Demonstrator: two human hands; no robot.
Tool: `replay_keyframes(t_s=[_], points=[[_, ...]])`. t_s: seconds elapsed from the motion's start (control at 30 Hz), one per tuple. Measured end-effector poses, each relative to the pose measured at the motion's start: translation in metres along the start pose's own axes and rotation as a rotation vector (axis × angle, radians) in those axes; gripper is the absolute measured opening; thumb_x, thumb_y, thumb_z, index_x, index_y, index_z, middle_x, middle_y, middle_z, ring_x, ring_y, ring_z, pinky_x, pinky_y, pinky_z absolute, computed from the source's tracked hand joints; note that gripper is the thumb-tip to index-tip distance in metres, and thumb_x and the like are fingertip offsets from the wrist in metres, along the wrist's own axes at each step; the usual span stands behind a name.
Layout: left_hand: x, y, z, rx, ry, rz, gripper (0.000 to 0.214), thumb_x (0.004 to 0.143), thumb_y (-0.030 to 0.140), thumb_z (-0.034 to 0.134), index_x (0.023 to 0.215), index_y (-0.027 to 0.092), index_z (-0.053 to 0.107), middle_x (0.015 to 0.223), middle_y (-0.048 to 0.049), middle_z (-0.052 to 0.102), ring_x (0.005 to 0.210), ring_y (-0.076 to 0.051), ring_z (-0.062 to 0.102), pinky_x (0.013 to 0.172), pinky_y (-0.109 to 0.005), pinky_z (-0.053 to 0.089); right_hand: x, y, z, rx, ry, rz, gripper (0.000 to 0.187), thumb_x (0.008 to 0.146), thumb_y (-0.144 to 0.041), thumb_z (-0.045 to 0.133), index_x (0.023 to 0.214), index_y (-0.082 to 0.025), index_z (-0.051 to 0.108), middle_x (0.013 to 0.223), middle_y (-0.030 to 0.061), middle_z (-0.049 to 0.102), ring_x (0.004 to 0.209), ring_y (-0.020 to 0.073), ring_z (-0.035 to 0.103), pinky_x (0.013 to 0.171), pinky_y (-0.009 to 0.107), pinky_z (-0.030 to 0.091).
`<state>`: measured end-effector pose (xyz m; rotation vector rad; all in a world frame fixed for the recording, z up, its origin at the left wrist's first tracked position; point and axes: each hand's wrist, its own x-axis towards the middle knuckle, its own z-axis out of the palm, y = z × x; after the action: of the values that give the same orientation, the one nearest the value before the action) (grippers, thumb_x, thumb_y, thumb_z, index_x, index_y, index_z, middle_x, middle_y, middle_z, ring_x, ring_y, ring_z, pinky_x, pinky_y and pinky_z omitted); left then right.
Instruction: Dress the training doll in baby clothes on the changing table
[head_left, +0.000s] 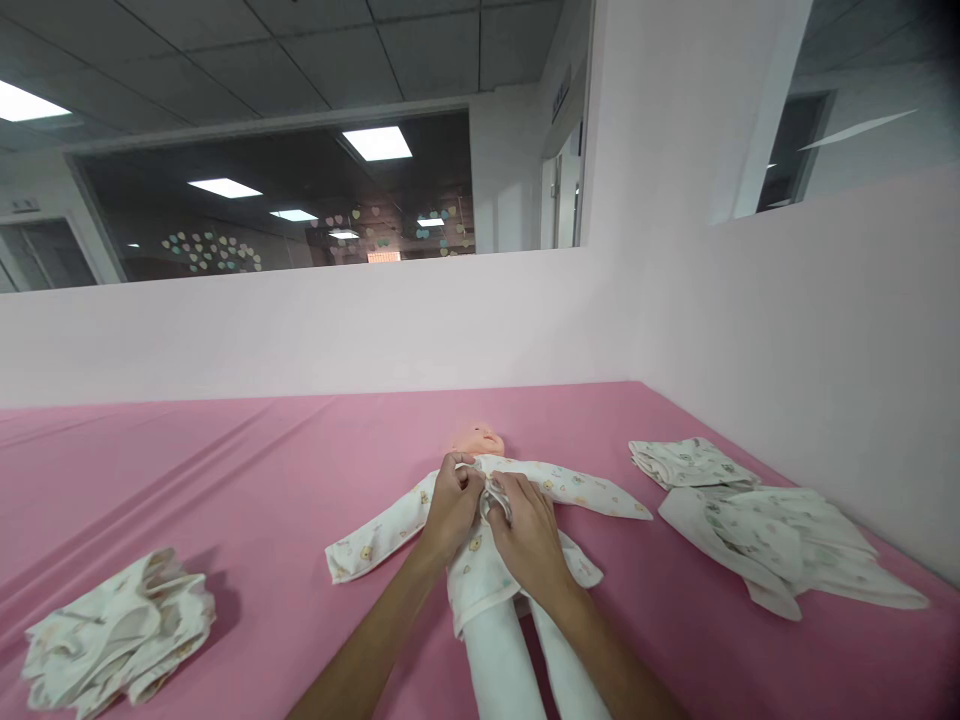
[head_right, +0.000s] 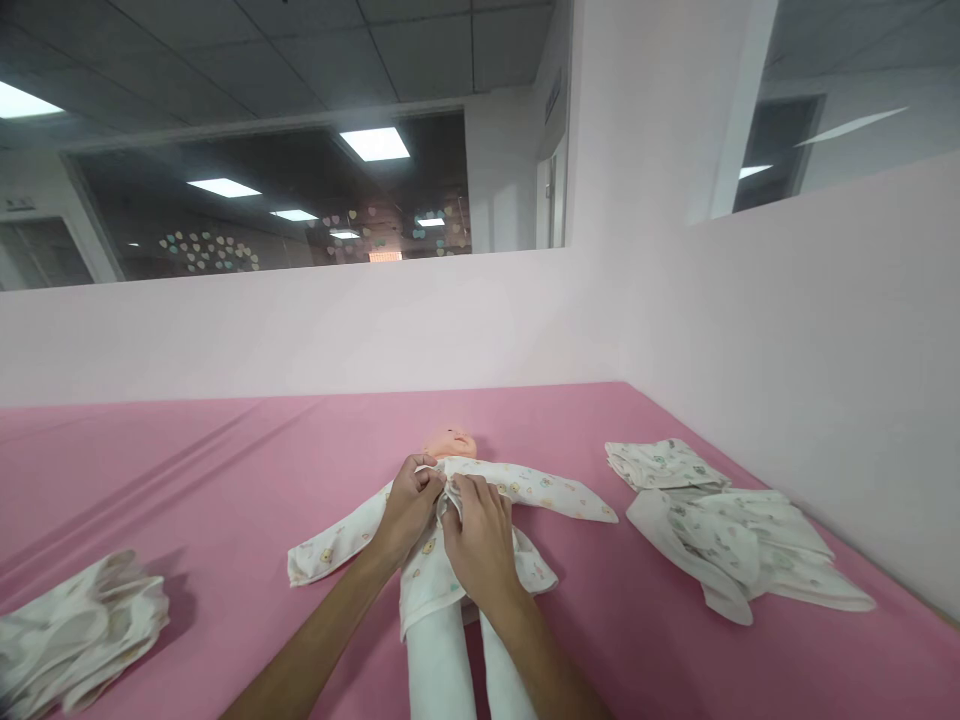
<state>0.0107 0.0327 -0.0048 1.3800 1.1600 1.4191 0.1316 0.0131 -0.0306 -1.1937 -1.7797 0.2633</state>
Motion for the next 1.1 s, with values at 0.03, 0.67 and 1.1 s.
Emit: replay_keyframes(t_s=[0.03,0.67,1.1], points=[[-0.001,0.001,0.0,0.016,0.0,0.004,0.028,0.08,0.031,0.055,0.104,0.021,0.044,0.067,0.0072,0.054,0.051,-0.008,0.048,0.049,-0.018,0.037,0.0,0.001,0.001,-0.01,-0.007,-0.013,0.037,0.085,-0.015,0.041,0.119,-0.021,0.055,0.116,0.0069,0.061,0.109,0.0236,0.052,0.095,0.04,0.035],[-0.07,0.012,0.014,1.256,0.099,0.341,0.01,0.086,0.022,0.045,0.081,0.018,0.054,0.088,-0.0088,0.059,0.082,-0.024,0.053,0.073,-0.038,0.04,-0.028,-0.004,-0.027,-0.088,0.058,0.156,0.013,0.082,-0.018,0.048,0.087,-0.022,0.06,0.091,0.0051,0.062,0.087,0.023,0.054,0.078,0.036,0.037],[-0.062,0.026,0.009,1.118,0.168,0.354,0.015,0.089,0.014,0.038,0.087,0.021,0.051,0.082,-0.0033,0.063,0.076,-0.021,0.057,0.066,-0.032,0.039,-0.026,-0.002,-0.039,0.243,0.025,0.286,0.011,0.074,-0.021,0.042,0.067,-0.023,0.049,0.07,0.0003,0.057,0.067,0.018,0.052,0.059,0.028,0.039]])
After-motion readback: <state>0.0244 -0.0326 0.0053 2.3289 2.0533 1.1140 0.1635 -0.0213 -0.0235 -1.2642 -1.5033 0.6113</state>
